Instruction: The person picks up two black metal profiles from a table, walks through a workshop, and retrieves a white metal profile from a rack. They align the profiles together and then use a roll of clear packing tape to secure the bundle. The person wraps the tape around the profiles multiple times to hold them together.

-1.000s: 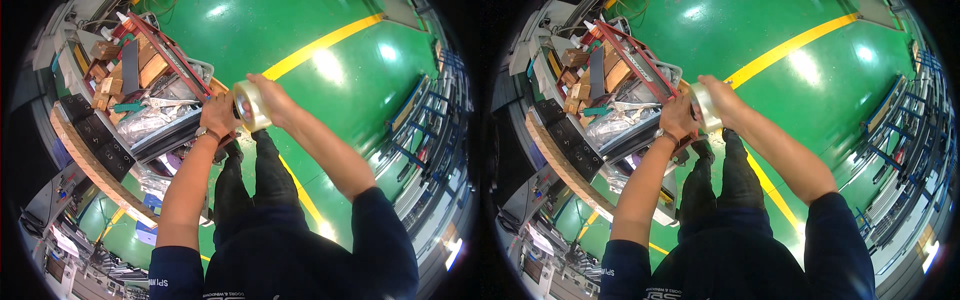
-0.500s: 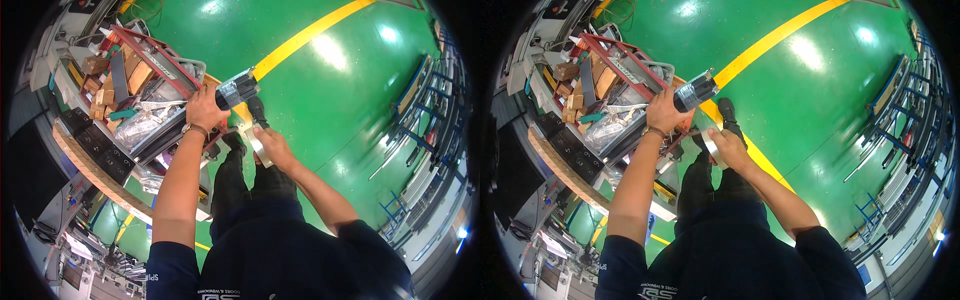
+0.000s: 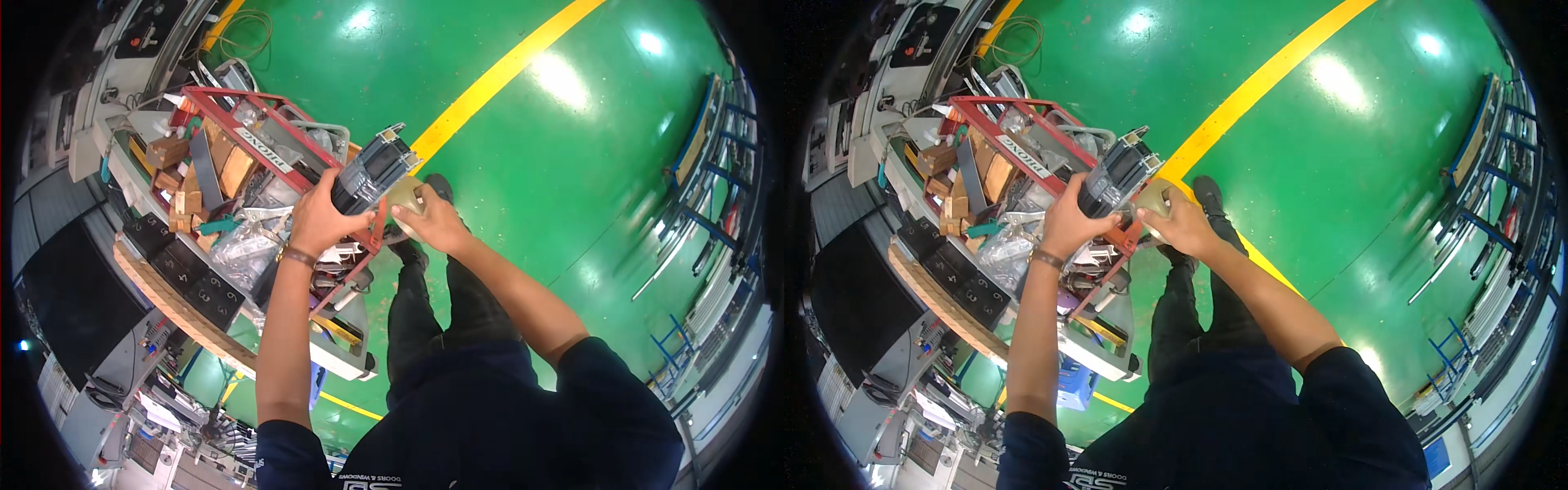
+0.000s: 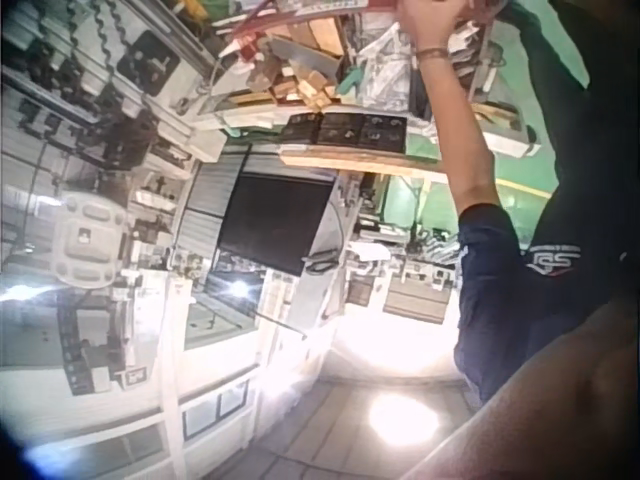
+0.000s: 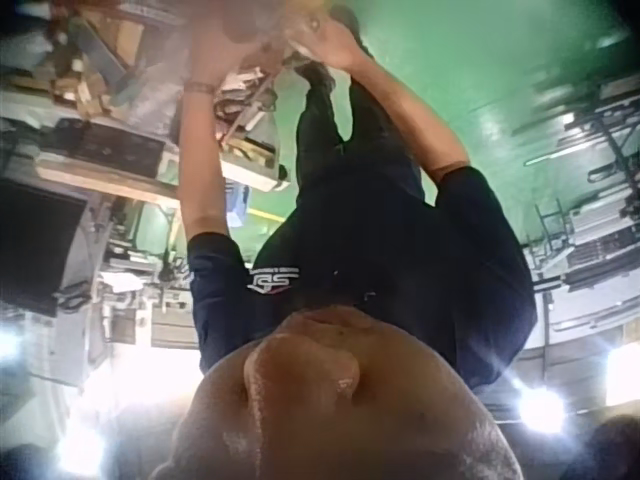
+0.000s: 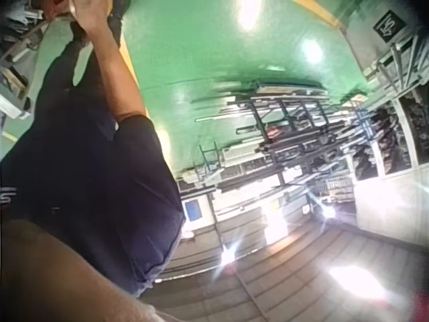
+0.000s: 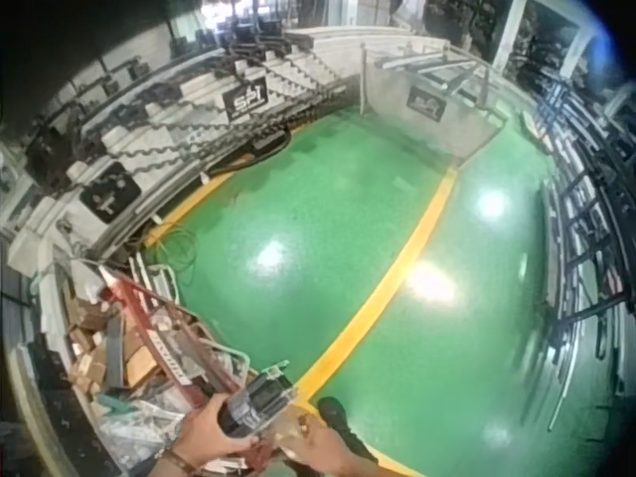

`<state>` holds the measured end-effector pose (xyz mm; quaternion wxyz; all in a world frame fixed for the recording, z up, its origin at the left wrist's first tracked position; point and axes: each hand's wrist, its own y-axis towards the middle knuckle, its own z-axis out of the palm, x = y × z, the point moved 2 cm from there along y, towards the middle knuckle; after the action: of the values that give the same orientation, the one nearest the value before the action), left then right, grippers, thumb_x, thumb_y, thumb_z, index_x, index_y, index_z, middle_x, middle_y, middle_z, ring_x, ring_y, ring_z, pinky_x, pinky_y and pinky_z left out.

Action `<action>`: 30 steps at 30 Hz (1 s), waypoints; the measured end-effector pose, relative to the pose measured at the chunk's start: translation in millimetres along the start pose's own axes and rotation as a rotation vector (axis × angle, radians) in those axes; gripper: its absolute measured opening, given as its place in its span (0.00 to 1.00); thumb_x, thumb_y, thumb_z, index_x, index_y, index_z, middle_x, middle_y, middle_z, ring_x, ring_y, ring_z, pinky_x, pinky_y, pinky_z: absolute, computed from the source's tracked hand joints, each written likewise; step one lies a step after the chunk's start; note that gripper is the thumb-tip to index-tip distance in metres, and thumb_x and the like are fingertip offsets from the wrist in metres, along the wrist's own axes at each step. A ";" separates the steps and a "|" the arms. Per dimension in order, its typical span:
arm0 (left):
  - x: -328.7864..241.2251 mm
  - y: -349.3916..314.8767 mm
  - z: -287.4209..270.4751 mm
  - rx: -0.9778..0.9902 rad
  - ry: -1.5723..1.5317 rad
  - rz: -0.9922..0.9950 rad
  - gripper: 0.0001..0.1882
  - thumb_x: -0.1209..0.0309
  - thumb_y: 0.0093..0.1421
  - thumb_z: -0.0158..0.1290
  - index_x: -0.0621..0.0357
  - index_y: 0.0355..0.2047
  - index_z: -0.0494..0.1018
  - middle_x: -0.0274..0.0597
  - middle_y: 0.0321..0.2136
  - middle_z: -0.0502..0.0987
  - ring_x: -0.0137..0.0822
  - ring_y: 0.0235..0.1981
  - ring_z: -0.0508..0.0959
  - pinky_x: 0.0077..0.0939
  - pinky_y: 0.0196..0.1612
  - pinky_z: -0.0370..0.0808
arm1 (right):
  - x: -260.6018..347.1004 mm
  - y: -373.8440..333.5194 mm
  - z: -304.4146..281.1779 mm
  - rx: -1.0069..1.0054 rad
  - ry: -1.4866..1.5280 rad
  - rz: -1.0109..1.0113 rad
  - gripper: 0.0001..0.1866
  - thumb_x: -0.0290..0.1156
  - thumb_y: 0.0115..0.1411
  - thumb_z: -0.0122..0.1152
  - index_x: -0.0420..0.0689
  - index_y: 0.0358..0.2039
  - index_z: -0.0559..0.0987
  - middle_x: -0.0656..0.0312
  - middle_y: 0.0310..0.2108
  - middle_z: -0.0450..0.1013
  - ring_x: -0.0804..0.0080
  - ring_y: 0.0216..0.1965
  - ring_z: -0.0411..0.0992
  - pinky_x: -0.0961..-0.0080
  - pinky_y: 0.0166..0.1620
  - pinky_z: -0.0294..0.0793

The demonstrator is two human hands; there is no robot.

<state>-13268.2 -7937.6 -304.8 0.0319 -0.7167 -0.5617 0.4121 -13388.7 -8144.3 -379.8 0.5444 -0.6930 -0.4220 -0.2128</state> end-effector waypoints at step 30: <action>-64.9 -167.4 -109.2 -0.639 -0.874 0.250 0.47 0.53 0.51 0.73 0.68 0.61 0.64 0.50 0.52 0.74 0.42 0.52 0.78 0.39 0.54 0.78 | 307.6 -91.8 -117.2 0.229 -0.536 -1.067 0.20 0.37 0.55 0.70 0.48 0.48 0.81 0.54 0.25 0.76 0.54 0.28 0.79 0.57 0.32 0.79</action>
<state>-13332.1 -7884.5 -111.8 -0.4722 -0.5142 -0.5303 0.4811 -13274.2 -8140.5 -57.9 0.3085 -0.3526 -0.8536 -0.2276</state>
